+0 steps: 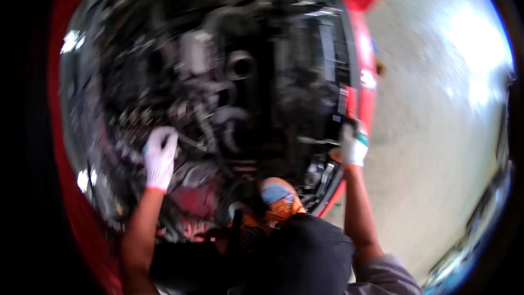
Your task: The person works on a car engine with the hood open, using a screwdriver to manipulate components within the engine bay. They remove a part and place it on the car's frame, then continue adjusting internal mechanisms with their gloved hands.
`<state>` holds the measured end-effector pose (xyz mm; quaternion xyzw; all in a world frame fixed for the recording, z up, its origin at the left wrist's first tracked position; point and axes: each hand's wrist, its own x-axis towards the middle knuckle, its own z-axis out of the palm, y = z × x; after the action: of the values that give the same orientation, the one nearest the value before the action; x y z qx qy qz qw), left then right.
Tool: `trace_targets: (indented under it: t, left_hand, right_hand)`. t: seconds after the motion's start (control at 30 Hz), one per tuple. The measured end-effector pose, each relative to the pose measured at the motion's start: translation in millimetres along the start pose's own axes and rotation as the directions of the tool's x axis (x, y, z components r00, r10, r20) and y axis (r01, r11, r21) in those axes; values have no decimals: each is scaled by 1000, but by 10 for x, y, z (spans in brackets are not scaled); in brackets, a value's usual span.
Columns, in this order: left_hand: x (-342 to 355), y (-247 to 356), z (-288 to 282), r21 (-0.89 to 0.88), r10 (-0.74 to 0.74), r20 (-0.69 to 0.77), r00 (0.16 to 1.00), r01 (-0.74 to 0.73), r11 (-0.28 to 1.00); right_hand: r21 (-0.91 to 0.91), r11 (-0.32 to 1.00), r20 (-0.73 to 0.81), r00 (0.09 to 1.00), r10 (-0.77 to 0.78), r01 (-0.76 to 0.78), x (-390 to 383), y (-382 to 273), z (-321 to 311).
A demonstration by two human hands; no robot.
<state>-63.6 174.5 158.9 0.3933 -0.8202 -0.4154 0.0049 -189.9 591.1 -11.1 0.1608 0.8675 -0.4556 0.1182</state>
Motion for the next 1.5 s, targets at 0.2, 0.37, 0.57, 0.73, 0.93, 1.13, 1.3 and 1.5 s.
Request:
trace_targets:
  t: [0.2,0.37,0.57,0.73,0.93,1.13,1.3,1.5]
  left_hand:
    - [541,-481,-1277,94,-11,-227,974,33,995]
    - [426,-968,-1693,-137,-35,-260,965,-1,991]
    - [375,-1353,-1758,-312,-167,-232,958,89,946]
    - [171,-1577,-1710,-532,-289,-249,924,119,838]
    - [185,-1799,-2176,-601,-249,-301,921,20,799]
    - [483,-1994,-2340,-576,-246,-312,918,24,817]
    - [609,-2402,-1993,-623,-294,-314,903,38,782]
    - [946,-2886,-1683,-710,-396,-433,810,-36,703]
  right_hand:
    - [532,833,-132,957,256,-150,81,535,-62]
    - [495,859,-133,965,225,-132,174,579,-102]
    - [500,853,-96,969,229,-152,204,661,-125]
    - [504,846,-89,964,250,-173,297,775,-145]
    - [585,799,-105,965,242,-137,552,641,-148]
    - [385,917,118,979,-165,108,36,-1225,530]
    - [438,891,485,867,-120,-122,-764,-2027,884]
    - [224,971,733,672,-108,-88,-1063,-1893,853]
